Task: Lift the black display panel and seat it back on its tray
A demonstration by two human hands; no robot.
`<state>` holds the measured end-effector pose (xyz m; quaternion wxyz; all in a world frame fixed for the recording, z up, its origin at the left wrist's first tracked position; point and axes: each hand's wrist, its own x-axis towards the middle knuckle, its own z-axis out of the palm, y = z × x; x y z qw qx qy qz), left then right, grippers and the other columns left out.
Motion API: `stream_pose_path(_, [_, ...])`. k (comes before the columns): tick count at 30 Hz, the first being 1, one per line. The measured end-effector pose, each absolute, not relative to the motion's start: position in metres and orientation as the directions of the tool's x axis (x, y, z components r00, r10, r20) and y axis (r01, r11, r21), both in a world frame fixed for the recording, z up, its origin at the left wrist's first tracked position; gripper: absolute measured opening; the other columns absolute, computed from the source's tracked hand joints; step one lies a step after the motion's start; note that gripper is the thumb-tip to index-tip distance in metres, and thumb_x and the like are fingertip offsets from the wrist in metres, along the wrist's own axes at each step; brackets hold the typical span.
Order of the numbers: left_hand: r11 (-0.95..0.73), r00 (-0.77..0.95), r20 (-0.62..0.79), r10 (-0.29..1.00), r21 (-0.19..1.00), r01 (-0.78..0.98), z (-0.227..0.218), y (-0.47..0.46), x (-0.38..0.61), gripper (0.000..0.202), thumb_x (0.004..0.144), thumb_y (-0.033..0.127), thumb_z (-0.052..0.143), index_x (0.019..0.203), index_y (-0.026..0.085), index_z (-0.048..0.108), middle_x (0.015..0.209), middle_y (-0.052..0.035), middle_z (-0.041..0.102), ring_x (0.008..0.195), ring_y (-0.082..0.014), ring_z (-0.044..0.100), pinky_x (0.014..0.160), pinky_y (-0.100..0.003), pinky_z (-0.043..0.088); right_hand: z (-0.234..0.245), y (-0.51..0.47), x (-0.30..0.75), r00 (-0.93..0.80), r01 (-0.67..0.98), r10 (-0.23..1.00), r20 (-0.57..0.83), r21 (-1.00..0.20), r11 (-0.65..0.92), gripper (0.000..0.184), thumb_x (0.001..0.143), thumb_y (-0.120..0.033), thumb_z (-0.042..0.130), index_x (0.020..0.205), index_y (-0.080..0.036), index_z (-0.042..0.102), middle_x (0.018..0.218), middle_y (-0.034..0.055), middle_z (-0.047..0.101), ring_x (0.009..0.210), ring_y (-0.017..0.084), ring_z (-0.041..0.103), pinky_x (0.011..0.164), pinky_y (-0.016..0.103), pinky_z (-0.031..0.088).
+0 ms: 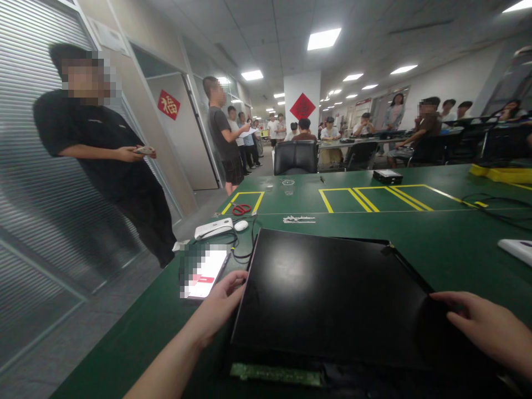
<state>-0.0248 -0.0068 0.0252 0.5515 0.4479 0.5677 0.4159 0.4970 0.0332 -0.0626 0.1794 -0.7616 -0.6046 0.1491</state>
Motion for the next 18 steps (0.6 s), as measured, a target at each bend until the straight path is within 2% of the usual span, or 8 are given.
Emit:
stream_pose_path(4, [0.226,0.021,-0.229,0.973,0.969,0.097,0.0261,-0.0072,-0.0256,0.053,0.070,0.061,0.084,0.103,0.023,0.070,0.114,-0.0068,0.080,0.103,-0.0291,0.073,0.089,-0.037,0.053,-0.0633,0.0334,0.4980,0.223,0.862,0.975,-0.017,-0.464,-0.205,0.049,0.061,-0.043,0.048,0.094,-0.028,0.083,0.101,0.0086,0.082,0.085,0.031,0.077,0.076,0.043,0.060])
stream_pose_path(8, [0.214,0.028,-0.219,0.975,0.970,0.117,0.0236,-0.0061,-0.0269,0.045,0.074,0.056,0.082,0.102,0.023,0.072,0.107,-0.0061,0.082,0.100,-0.0278,0.073,0.088,-0.036,0.052,-0.0649,0.0331,0.5007,0.192,0.874,0.981,0.041,-0.462,-0.151,0.043,0.061,-0.043,0.051,0.088,-0.030,0.082,0.098,0.0073,0.082,0.086,0.032,0.077,0.076,0.044,0.060])
stream_pose_path(12, [0.222,0.040,-0.227,0.973,0.971,0.092,0.0211,-0.0046,-0.0278,0.042,0.073,0.053,0.084,0.100,0.023,0.073,0.103,-0.0061,0.082,0.097,-0.0276,0.074,0.086,-0.035,0.052,-0.0631,0.0331,0.5004,0.179,0.874,0.983,0.039,-0.466,-0.141,0.039,0.063,-0.042,0.052,0.086,-0.031,0.081,0.096,0.0075,0.082,0.084,0.033,0.077,0.074,0.045,0.061])
stream_pose_path(18, [0.237,0.029,-0.241,0.970,0.966,0.104,0.0200,-0.0041,-0.0282,0.046,0.073,0.056,0.084,0.103,0.022,0.073,0.105,-0.0072,0.082,0.101,-0.0288,0.074,0.086,-0.036,0.053,-0.0599,0.0309,0.4923,0.191,0.895,0.981,0.033,-0.416,-0.160,0.046,0.065,-0.039,0.046,0.089,-0.027,0.083,0.100,0.0086,0.082,0.089,0.031,0.077,0.078,0.042,0.062])
